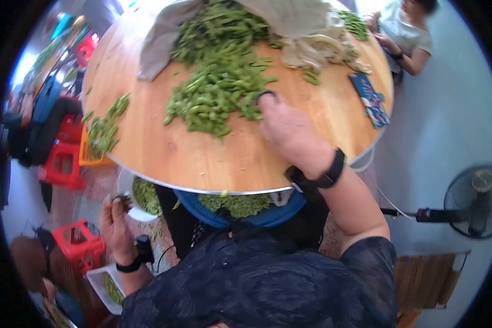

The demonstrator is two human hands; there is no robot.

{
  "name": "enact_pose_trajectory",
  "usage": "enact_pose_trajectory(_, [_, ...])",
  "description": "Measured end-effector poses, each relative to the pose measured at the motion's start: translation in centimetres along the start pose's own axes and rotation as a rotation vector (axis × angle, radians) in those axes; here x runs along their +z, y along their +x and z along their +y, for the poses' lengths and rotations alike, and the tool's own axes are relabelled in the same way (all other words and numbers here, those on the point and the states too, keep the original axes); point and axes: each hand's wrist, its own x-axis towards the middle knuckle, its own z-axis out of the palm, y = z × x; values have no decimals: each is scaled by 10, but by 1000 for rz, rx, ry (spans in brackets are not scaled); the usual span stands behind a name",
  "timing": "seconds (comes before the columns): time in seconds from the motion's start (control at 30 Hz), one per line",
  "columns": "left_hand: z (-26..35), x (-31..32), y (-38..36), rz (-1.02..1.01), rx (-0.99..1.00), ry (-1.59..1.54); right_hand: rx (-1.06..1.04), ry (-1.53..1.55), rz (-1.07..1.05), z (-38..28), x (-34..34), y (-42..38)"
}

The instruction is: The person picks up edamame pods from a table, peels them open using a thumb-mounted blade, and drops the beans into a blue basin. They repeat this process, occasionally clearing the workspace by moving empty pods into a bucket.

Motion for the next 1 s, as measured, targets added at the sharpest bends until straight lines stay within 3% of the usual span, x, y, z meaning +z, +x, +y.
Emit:
enact_pose_trajectory(0.03, [8,8,-3,8,-112,-219,-16,-62,43,-8,-4,-3])
enact_pose_trajectory(0.1, [27,29,-2,-137,-205,-364,72,153,38,-34,-14,-8])
enact_pose_trajectory(0.2, [31,59,-2,-347,-293,-645,-77,575,-57,-71,-18,-27])
enact_pose_trajectory(0.23, [35,67,-3,-398,-326,-668,-25,656,-78,-81,-10,-34])
enact_pose_trajectory(0.3, [32,77,-5,-486,-305,-673,-143,656,31,-94,3,-35])
enact_pose_trajectory(0.43, [27,81,-12,-861,-325,-962,-241,639,-89,-99,1,-41])
enact_pose_trajectory(0.53, [22,82,-16,-1068,-271,-879,-362,533,-228,-102,-6,-41])
enact_pose_trajectory(0.57, [25,88,-28,-1001,-394,-942,-444,415,-312,-104,-6,-40])
enact_pose_trajectory(0.63, [12,86,-18,-1043,-428,-749,-458,429,-270,-104,-2,-42])
enact_pose_trajectory(0.7, [14,90,-16,-1022,-334,-828,-345,453,-388,-102,-7,-39])
enact_pose_trajectory(0.77, [23,89,-11,-1002,-247,-904,-222,719,-170,-89,-7,-28])
enact_pose_trajectory(0.87, [28,85,-6,-872,-225,-820,-15,322,119,-31,-12,0])
enact_pose_trajectory(0.9, [28,87,-6,-874,-217,-822,84,195,75,-17,-13,9])
enact_pose_trajectory(1.0, [29,92,-6,-834,-245,-835,27,104,61,6,2,21])
